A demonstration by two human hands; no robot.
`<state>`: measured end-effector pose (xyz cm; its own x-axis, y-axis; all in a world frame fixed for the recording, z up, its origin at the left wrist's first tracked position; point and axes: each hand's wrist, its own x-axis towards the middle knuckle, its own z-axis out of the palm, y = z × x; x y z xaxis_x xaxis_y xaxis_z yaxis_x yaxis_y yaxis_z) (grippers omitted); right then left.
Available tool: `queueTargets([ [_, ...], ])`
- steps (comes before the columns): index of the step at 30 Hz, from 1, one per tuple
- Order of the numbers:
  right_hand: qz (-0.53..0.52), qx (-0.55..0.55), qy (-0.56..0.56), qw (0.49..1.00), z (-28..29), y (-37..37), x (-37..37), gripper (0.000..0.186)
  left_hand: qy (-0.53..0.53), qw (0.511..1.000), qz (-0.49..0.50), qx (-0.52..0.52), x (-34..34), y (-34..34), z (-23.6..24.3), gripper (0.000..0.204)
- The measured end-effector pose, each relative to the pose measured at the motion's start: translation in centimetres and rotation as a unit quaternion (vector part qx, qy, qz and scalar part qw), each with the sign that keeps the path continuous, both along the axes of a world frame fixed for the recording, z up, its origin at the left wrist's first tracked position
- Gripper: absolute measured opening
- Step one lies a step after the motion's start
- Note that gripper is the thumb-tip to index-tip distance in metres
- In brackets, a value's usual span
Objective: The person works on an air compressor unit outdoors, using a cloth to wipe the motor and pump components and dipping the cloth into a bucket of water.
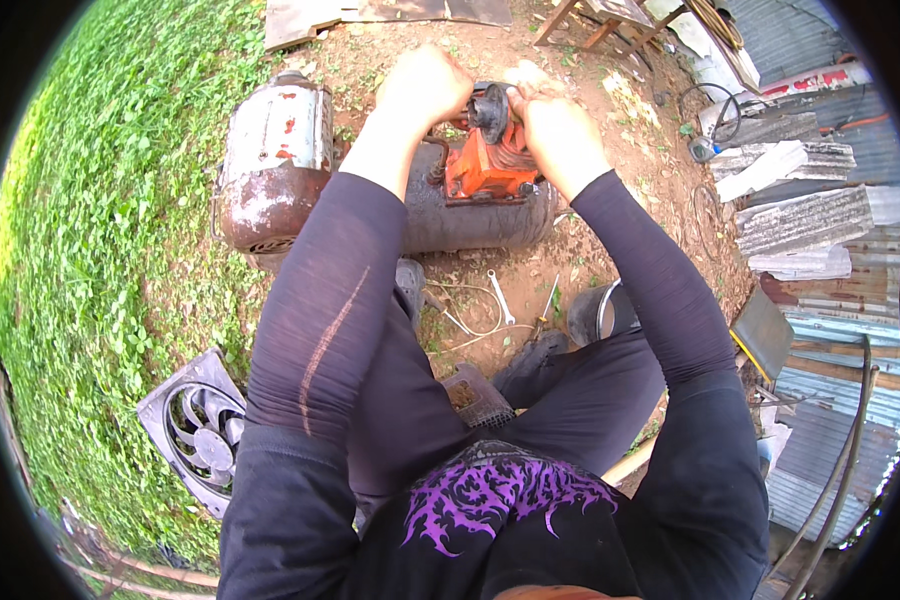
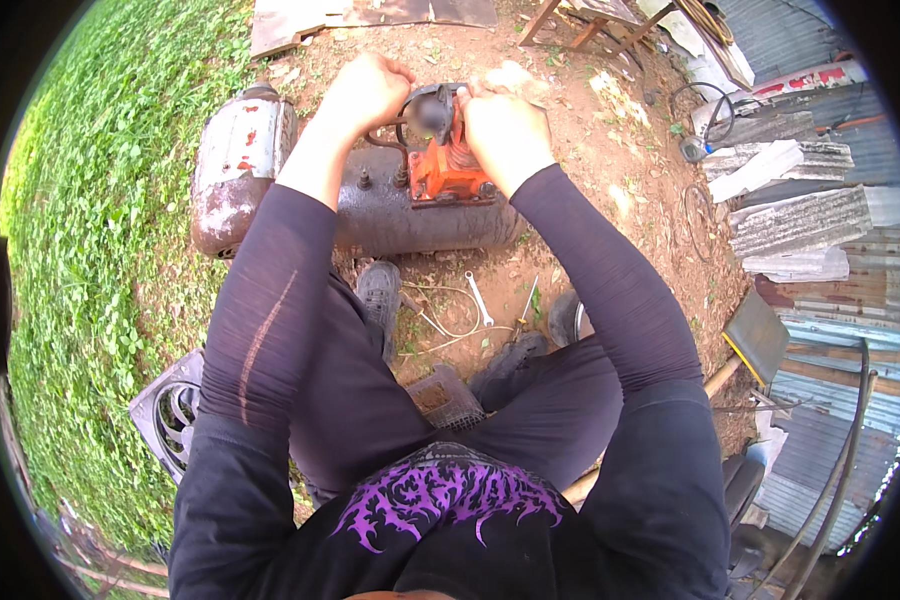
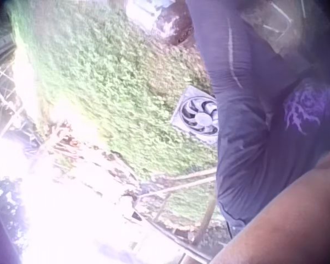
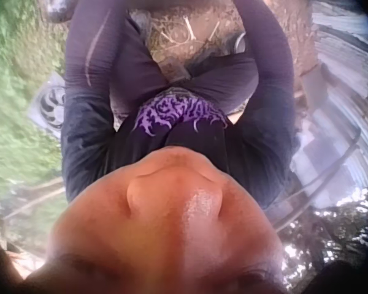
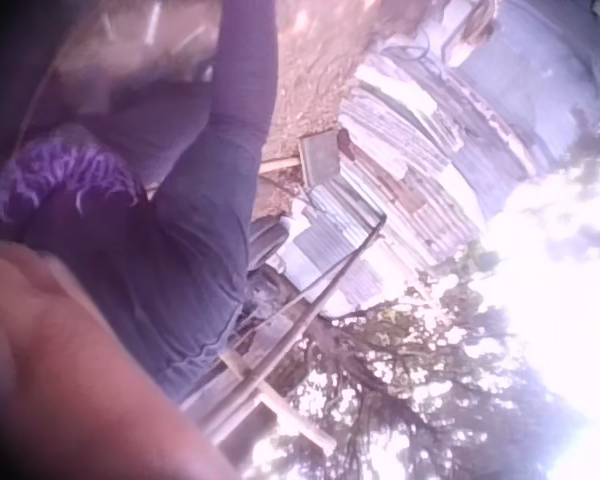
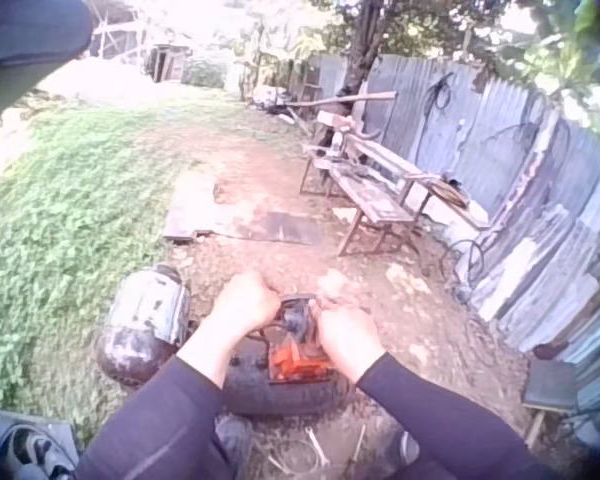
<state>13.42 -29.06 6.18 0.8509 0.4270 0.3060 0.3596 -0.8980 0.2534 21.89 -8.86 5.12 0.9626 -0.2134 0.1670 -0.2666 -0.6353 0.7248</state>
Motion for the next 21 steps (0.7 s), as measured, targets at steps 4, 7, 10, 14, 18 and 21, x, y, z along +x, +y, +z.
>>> queueTargets([
  [4,0.000,0.049,0.018,0.999,-0.6,-0.6,-2.0,0.040,0.017,1.000,0.004,-0.001,-0.1,0.0,-0.2,0.029],
  [7,0.001,0.087,0.054,0.995,-0.5,-1.7,-4.2,0.046,0.015,1.000,0.011,0.005,0.1,0.6,-0.4,0.029],
  [10,-0.100,0.228,0.077,0.965,-0.5,-5.0,-5.1,0.061,0.019,1.000,0.020,0.012,0.1,0.8,0.2,0.030],
  [14,-0.102,0.356,0.015,0.929,0.5,-4.6,-3.3,0.062,0.026,0.999,0.034,0.034,0.2,0.4,0.0,0.031],
  [18,-0.066,0.203,0.100,0.972,-0.3,-0.3,-0.4,0.050,0.024,0.999,0.025,0.032,0.9,-0.5,-0.2,0.031],
  [21,-0.028,0.163,0.016,0.986,-1.8,-0.9,-1.6,0.049,0.010,0.998,0.048,0.036,0.5,-0.9,0.3,0.031],
])
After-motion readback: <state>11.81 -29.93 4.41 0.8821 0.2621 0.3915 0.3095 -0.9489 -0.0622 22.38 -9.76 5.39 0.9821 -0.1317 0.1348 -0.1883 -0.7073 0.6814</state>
